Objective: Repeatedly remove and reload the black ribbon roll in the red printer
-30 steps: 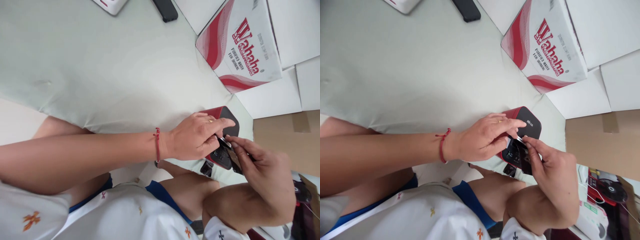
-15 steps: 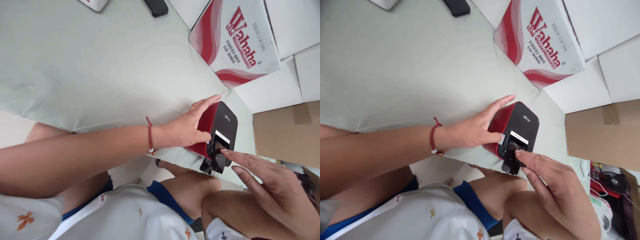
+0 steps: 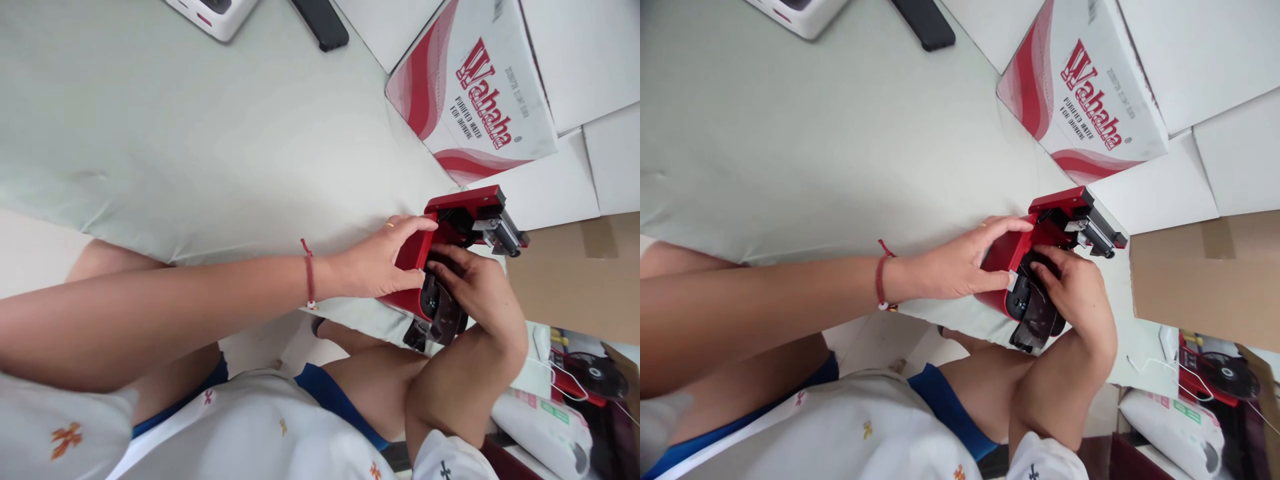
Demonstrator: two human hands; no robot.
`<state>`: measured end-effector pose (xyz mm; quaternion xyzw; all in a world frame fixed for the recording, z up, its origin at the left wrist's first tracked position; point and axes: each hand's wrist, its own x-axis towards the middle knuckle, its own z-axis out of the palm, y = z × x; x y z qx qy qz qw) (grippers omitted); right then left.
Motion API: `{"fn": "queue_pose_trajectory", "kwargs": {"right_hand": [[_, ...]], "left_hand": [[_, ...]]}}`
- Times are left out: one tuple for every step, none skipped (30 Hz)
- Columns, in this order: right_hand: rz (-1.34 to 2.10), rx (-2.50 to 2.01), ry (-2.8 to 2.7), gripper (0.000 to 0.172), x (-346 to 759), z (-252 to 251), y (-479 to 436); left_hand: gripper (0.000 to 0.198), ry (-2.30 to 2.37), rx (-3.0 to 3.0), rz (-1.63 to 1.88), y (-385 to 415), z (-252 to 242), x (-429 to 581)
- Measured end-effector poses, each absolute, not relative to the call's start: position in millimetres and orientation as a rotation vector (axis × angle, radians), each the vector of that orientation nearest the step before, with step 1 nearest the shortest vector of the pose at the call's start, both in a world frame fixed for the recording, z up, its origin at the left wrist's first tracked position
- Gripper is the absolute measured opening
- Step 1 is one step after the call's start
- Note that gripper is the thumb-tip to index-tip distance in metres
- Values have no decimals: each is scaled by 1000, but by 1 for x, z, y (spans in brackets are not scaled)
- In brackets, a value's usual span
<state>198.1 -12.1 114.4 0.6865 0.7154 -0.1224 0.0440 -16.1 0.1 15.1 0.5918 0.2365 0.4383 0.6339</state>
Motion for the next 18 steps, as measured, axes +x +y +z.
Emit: {"fn": "queue_pose_trajectory", "kwargs": {"right_hand": [[-373,2052,2142,42,198,114,-10],[-359,2024,2109,43,197,115,-8],[-343,2009,2085,44,196,115,-8],[-331,2008,2071,43,196,116,-7],[-338,2023,2070,42,195,116,-7],[-374,2056,2082,42,195,115,-8],[-438,2106,2102,41,196,115,-9],[-513,2166,2126,40,198,116,-11],[-577,2226,2153,40,201,118,-15],[-610,2286,2188,40,205,121,-20],[-608,2348,2231,40,212,126,-28],[-573,2421,2288,41,220,133,-36],[-521,2513,2351,41,230,140,-45],[-483,2629,2414,41,242,147,-54],[-470,2759,2448,42,254,154,-62],[-483,2878,2410,43,267,158,-67],[-503,2961,2304,46,279,160,-70],[-523,2975,2145,49,291,160,-70]], "left_hand": [[62,552,1352,998,-1,16,-17],[59,563,1348,992,-2,17,-17],[56,574,1340,989,-2,19,-17],[54,585,1331,985,-3,20,-17],[53,594,1324,984,-4,21,-17],[53,600,1318,983,-4,21,-17],[53,606,1310,981,-5,22,-17],[53,612,1301,977,-5,22,-16],[53,616,1291,973,-5,23,-16],[53,620,1283,969,-5,23,-16],[53,624,1276,965,-6,23,-16],[53,626,1273,961,-6,23,-17],[52,628,1275,959,-6,24,-17],[52,628,1277,958,-6,24,-18],[52,628,1277,959,-6,24,-18],[51,627,1274,962,-6,23,-18],[51,624,1269,967,-6,23,-19],[50,621,1260,974,-6,23,-19]]}}
